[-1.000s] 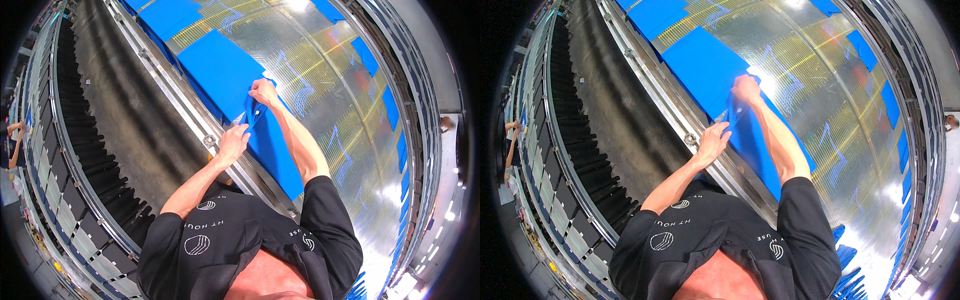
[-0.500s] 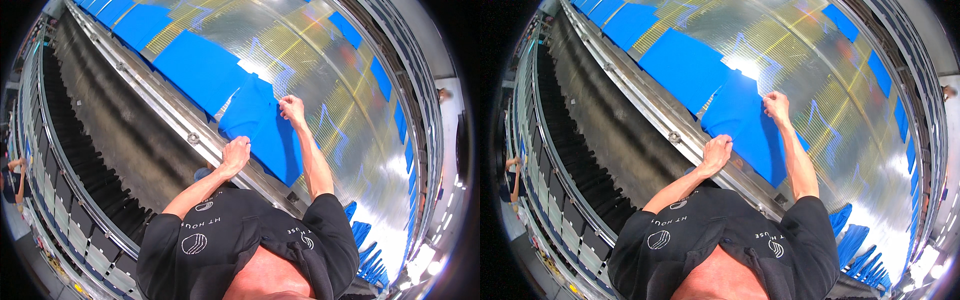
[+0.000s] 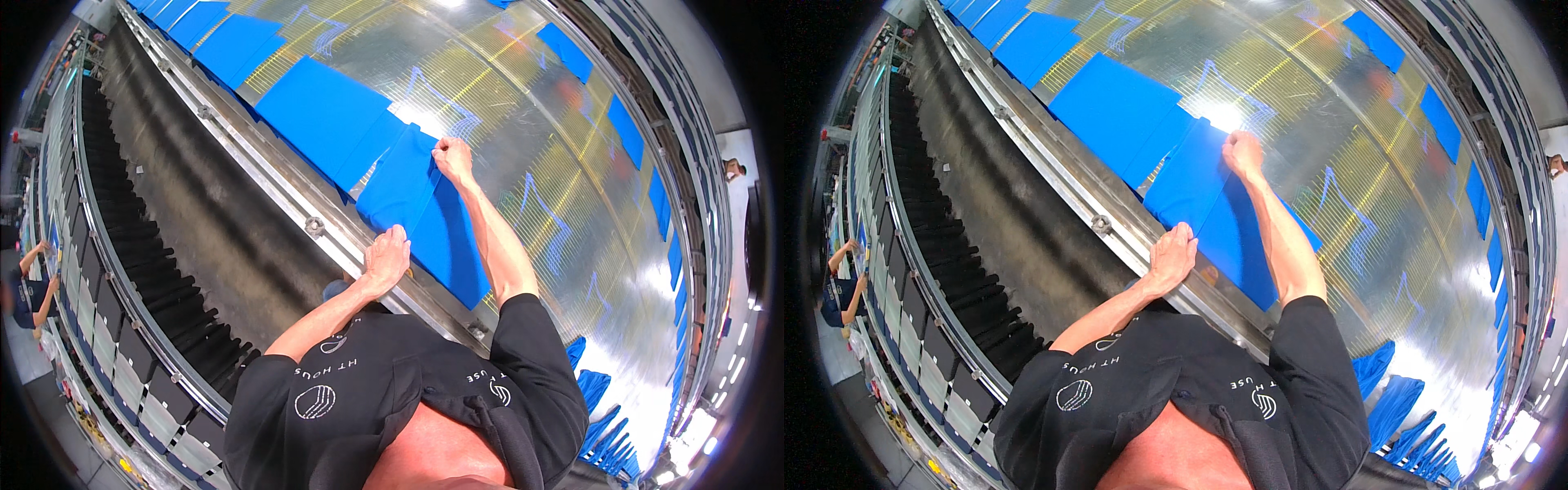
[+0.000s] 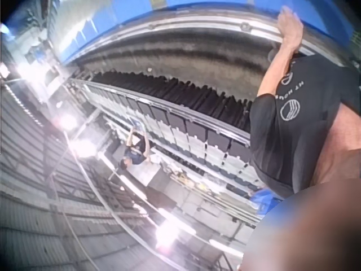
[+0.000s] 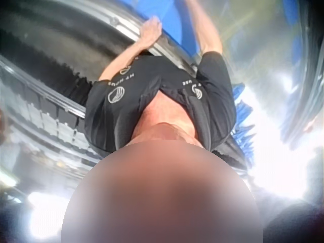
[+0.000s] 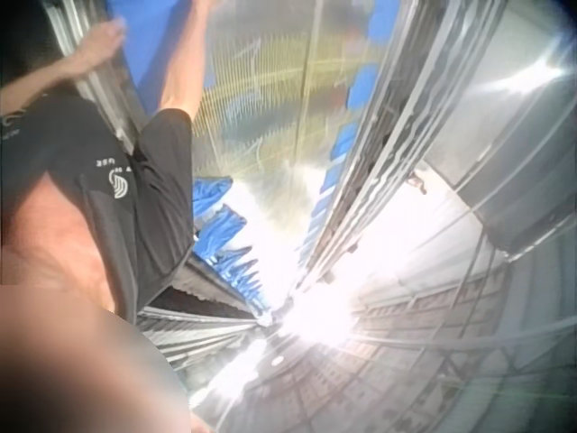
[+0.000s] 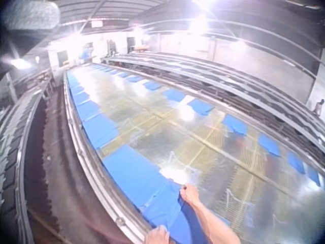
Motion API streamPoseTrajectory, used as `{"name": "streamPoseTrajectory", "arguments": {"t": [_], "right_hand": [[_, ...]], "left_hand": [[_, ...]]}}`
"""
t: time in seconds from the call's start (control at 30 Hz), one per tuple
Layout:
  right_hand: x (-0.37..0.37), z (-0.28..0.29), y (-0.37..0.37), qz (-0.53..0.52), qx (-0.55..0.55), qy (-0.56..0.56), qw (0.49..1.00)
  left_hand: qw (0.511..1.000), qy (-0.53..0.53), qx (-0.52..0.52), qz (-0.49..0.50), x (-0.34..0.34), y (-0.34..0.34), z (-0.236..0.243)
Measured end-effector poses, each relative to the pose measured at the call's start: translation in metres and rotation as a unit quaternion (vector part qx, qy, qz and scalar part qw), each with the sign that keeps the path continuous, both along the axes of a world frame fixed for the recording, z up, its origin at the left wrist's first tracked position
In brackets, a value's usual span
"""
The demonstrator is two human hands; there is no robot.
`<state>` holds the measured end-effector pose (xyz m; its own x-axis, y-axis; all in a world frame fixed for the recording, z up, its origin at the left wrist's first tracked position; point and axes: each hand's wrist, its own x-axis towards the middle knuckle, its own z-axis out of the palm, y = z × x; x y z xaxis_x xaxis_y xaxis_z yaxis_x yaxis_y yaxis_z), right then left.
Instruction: The person repeatedly folds blue shirts on a curved glass table. They pick up each shirt, align the edges, fold the sleeves and body, and place the folded shirt on the table. The process is repeated for multiple shirts throughout the clip.
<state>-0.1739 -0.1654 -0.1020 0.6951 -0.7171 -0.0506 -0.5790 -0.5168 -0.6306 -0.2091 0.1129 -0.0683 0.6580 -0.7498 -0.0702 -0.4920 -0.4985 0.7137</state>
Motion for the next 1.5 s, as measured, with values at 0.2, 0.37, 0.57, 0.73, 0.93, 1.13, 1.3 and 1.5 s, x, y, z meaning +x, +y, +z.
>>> {"name": "streamPoseTrajectory", "arguments": {"t": [0.2,0.37,0.57,0.73,0.93,1.13,1.3,1.5], "right_hand": [[-0.023,0.018,-0.019,-0.142,0.385,-0.146,0.9],[-0.059,0.025,-0.031,-0.171,0.465,-0.211,0.842],[-0.086,0.029,-0.041,-0.195,0.447,-0.189,0.853],[-0.102,0.032,-0.044,-0.188,0.404,-0.149,0.883],[-0.128,0.035,-0.047,-0.193,0.378,-0.133,0.896],[-0.155,0.035,-0.052,-0.197,0.377,-0.124,0.897],[-0.172,0.032,-0.053,-0.201,0.372,-0.114,0.899],[-0.186,0.033,-0.051,-0.208,0.36,-0.113,0.902]], "left_hand": [[0.997,-0.065,0.01,-0.041,0.004,0.007,-0.002],[0.995,-0.088,0.016,-0.04,-0.001,0.013,-0.001],[0.983,-0.157,0.021,-0.092,-0.008,0.01,-0.001],[0.981,-0.095,0.019,-0.167,-0.035,0.003,-0.001],[0.985,0.055,0.031,-0.162,-0.062,-0.009,0.006],[0.975,0.081,0.076,-0.191,-0.074,-0.021,0.005],[0.972,0.03,0.066,-0.224,-0.078,-0.019,0.0],[0.96,0.016,0.073,-0.27,-0.089,-0.021,-0.002]]}}
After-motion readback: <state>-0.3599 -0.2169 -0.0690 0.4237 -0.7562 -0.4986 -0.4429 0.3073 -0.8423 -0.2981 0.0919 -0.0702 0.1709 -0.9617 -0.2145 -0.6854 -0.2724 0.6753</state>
